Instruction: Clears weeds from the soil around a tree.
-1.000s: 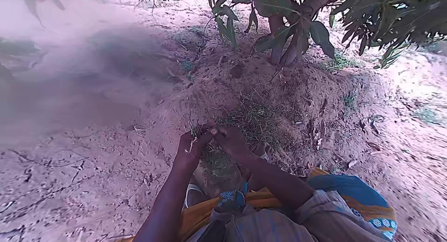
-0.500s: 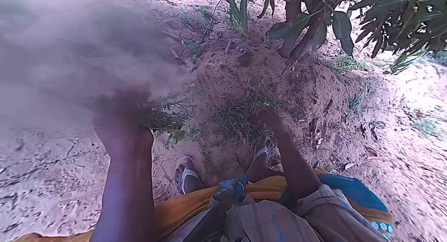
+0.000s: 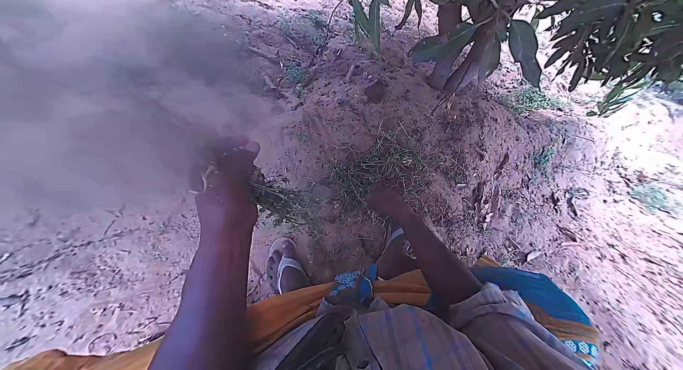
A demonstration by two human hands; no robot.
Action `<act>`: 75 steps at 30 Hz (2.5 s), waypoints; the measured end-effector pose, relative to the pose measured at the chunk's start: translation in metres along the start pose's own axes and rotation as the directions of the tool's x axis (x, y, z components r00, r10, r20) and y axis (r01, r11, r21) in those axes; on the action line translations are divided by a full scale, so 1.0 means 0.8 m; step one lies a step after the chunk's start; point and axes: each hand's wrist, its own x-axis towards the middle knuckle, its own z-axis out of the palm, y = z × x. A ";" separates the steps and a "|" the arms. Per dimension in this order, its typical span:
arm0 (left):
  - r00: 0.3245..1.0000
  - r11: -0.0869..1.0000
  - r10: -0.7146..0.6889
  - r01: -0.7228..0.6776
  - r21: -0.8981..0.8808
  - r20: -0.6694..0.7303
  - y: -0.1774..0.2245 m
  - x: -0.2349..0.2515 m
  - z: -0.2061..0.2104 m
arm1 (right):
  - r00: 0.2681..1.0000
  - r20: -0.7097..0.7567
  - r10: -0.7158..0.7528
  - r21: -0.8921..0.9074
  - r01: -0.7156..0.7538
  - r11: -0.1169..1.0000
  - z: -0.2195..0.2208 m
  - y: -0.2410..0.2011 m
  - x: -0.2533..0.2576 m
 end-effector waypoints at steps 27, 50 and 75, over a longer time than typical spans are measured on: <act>0.784 0.874 -0.478 0.382 0.300 0.396 -0.036 -0.047 0.039 | 0.891 -0.150 -0.428 0.886 0.313 0.341 -0.021 -0.039 -0.046; 0.889 0.907 -0.410 0.421 -0.013 0.205 -0.031 -0.036 0.044 | 0.920 -0.268 -0.286 0.902 0.344 0.260 -0.014 -0.055 -0.045; 0.939 0.935 -0.332 0.339 -0.099 0.086 -0.048 -0.028 0.045 | 0.846 -0.521 0.116 0.614 0.277 0.739 -0.002 0.119 0.038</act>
